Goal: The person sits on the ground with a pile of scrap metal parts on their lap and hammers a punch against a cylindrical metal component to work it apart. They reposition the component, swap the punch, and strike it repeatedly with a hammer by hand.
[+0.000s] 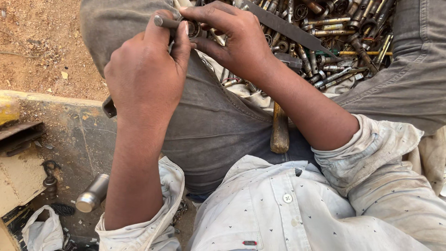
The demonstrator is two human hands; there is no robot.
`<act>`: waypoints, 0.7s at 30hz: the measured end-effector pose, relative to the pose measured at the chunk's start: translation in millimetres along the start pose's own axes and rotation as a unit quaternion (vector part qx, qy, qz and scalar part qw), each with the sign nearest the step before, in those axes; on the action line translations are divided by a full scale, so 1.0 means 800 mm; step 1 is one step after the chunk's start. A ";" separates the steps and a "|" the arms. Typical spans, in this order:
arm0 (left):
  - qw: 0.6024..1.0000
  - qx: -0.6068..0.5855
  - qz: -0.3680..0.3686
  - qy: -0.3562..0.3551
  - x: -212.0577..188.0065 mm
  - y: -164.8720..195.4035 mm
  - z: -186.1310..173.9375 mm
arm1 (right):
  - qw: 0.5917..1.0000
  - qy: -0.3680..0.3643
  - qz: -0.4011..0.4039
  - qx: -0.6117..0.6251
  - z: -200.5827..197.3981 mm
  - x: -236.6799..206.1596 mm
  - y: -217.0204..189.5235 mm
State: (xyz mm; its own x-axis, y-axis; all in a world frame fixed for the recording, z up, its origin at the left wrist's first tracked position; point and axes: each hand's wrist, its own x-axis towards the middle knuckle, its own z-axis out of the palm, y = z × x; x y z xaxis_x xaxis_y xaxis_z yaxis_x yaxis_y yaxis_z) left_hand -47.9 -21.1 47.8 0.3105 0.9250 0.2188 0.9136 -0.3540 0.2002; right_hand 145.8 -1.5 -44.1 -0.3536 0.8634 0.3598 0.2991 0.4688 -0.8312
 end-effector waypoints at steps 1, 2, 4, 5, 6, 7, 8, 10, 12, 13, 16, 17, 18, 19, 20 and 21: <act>1.000 0.012 -0.002 0.003 -0.001 0.000 0.001 | 1.000 -0.002 -0.001 0.000 0.001 0.000 0.001; 1.000 0.004 -0.005 -0.001 -0.001 0.000 0.002 | 1.000 -0.004 -0.007 -0.006 0.001 0.001 0.001; 1.000 -0.013 -0.011 -0.011 -0.003 0.000 0.004 | 1.000 -0.006 -0.018 -0.017 -0.001 0.002 0.000; 1.000 0.002 -0.012 -0.010 -0.003 0.000 0.004 | 0.999 -0.021 -0.020 -0.027 -0.004 0.004 -0.001; 1.000 0.017 -0.013 -0.009 -0.002 0.000 0.005 | 0.998 -0.035 -0.021 -0.038 -0.009 0.005 -0.003; 0.999 0.032 -0.014 -0.008 -0.002 0.001 0.005 | 0.997 -0.050 -0.023 -0.049 -0.015 0.005 -0.005; 0.999 0.039 -0.012 -0.006 -0.001 0.002 0.005 | 0.997 -0.056 0.005 -0.051 -0.022 0.006 -0.009; 0.998 0.054 -0.010 0.005 0.002 0.003 0.005 | 0.994 -0.070 0.052 -0.059 -0.042 0.004 -0.013; 0.999 0.042 -0.020 -0.002 0.004 0.006 0.004 | 0.873 -0.222 0.345 -0.265 -0.062 -0.003 -0.015; 0.999 0.036 -0.026 -0.007 0.005 0.008 0.003 | 0.838 -0.263 0.362 -0.312 -0.066 -0.007 -0.014; 0.998 0.033 -0.045 -0.010 0.005 0.010 0.004 | 0.713 -0.400 0.442 -0.369 -0.061 -0.026 -0.007; 0.999 0.033 -0.036 0.004 0.004 0.011 0.005 | 0.697 -0.416 0.456 -0.365 -0.056 -0.034 -0.003; 0.999 0.033 -0.030 0.017 0.004 0.011 0.006 | 0.680 -0.433 0.469 -0.361 -0.052 -0.043 0.000; 0.999 0.034 -0.026 0.026 0.002 0.011 0.006 | 0.661 -0.453 0.482 -0.355 -0.047 -0.053 0.004; 0.998 0.038 -0.027 0.029 0.000 0.011 0.007 | 0.662 -0.447 0.482 -0.359 -0.044 -0.061 0.008; 0.998 0.042 -0.026 0.033 -0.001 0.011 0.008 | 0.664 -0.438 0.484 -0.364 -0.044 -0.070 0.012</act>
State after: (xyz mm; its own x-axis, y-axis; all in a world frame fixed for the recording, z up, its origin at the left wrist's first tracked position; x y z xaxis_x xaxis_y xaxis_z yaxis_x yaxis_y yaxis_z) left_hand -38.5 -24.3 43.1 0.2458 0.9302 0.2725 0.9479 -0.2894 0.1328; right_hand 199.2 -38.7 -57.1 0.0328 0.5357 -0.8437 0.9988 0.0136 0.0474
